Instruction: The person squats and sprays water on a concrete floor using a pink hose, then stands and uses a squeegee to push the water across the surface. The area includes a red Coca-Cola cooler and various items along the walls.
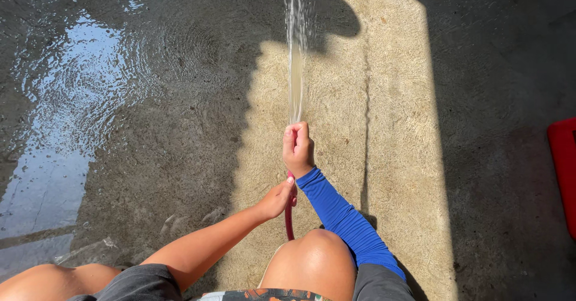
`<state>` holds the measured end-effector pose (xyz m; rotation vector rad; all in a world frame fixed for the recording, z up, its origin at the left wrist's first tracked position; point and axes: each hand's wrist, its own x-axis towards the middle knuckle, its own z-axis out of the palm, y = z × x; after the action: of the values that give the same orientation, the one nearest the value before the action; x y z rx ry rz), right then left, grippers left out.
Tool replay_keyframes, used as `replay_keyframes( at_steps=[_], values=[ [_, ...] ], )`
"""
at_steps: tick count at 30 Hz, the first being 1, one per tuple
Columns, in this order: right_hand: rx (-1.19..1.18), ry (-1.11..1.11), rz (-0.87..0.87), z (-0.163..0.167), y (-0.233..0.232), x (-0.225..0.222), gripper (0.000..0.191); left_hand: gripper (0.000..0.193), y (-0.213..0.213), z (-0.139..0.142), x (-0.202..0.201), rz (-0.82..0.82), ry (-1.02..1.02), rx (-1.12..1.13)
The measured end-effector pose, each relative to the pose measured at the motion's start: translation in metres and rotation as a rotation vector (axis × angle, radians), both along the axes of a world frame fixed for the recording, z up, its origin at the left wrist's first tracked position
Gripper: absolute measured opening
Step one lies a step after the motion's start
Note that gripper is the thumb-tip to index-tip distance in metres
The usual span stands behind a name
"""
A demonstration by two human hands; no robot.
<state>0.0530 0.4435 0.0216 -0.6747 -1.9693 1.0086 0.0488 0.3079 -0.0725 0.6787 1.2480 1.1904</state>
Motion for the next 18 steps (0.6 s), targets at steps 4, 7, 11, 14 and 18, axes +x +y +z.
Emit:
replay_keyframes(
  at_steps=[4,7,11,14,18],
  values=[
    [-0.005,0.031,-0.048,-0.003,0.007,0.004,0.009,0.060,0.006,0.003,-0.002,-0.024,0.022,0.013],
    [-0.087,0.092,-0.120,-0.008,0.018,0.011,0.009,0.061,0.016,0.003,-0.002,-0.080,0.044,0.007],
    [-0.064,0.174,-0.178,-0.015,0.038,0.025,0.008,0.062,0.034,0.006,0.002,-0.142,0.097,0.000],
    [-0.105,0.197,-0.227,-0.016,0.051,0.038,0.009,0.063,0.046,0.010,0.009,-0.176,0.136,0.001],
    [-0.117,0.208,-0.250,-0.014,0.057,0.043,0.010,0.063,0.052,0.012,0.015,-0.157,0.128,0.000]
  ],
)
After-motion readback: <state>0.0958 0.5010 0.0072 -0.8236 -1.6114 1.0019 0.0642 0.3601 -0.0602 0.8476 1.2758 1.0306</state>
